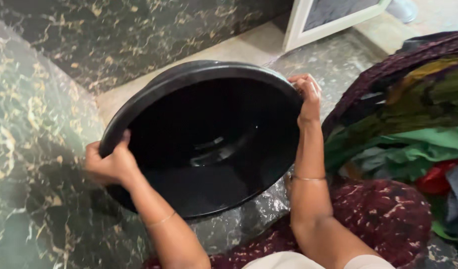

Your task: The person washes various pieces of clothing by hand in a black basin filled with soapy water. They scrub and rinse items individually, then wring them out and place them on a pile on the floor. The person also empties the basin of soapy water and refills it with fresh water from a tap.

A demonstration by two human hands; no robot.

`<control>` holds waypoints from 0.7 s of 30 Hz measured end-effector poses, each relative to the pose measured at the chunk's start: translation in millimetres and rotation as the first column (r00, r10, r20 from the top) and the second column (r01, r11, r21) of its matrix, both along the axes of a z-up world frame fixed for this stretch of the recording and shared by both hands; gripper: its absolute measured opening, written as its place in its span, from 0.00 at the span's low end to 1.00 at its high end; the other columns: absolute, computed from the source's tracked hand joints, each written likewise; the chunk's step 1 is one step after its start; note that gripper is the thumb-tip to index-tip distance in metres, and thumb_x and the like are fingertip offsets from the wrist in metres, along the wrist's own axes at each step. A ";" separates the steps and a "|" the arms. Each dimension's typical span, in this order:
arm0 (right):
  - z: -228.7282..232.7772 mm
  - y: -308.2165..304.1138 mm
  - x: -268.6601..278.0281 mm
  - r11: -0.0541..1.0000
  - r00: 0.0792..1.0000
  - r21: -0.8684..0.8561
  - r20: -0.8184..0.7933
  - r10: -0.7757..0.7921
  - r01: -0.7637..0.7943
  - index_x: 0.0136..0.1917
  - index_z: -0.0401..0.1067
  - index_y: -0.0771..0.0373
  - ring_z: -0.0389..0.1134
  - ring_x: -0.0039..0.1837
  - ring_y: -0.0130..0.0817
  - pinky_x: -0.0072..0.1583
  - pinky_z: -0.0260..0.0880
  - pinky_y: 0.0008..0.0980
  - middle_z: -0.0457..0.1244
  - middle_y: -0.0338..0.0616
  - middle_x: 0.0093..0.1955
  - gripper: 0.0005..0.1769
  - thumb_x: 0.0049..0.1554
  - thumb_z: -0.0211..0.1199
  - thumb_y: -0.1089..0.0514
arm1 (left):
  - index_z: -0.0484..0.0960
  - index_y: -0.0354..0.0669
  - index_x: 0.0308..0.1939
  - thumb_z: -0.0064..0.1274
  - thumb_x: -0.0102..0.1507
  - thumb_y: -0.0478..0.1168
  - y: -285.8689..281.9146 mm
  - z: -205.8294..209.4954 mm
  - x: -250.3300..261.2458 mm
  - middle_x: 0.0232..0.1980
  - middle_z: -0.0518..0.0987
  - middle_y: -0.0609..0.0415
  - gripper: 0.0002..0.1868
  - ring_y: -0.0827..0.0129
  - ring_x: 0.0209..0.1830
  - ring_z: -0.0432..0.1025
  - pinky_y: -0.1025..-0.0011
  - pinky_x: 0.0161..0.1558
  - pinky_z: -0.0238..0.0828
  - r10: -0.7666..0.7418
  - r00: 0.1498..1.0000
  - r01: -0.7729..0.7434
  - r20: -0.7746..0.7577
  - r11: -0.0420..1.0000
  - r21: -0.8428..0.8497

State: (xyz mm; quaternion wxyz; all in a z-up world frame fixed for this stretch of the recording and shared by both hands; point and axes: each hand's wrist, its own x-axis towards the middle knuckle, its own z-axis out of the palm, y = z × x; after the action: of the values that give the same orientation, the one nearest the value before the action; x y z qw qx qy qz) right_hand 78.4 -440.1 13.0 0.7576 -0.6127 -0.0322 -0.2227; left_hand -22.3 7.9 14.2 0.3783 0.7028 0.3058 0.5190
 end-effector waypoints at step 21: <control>-271.6 24.1 66.9 0.938 0.604 -0.346 -0.747 -0.277 0.004 0.62 0.68 0.62 0.68 0.56 0.47 0.58 0.70 0.50 0.65 0.51 0.54 0.30 0.50 0.66 0.47 | 0.78 0.45 0.55 0.69 0.54 0.53 37.3 -34.7 -2.9 0.54 0.80 0.50 0.30 0.50 0.55 0.74 0.51 0.56 0.63 0.184 0.843 -0.395 -0.505 0.850 -0.349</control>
State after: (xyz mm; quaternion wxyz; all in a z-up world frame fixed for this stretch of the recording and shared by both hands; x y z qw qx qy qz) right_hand 145.3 -416.1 -258.6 0.5686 -0.7589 0.3171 0.0163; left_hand -25.2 45.2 -20.5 0.3601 0.6438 0.5997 0.3101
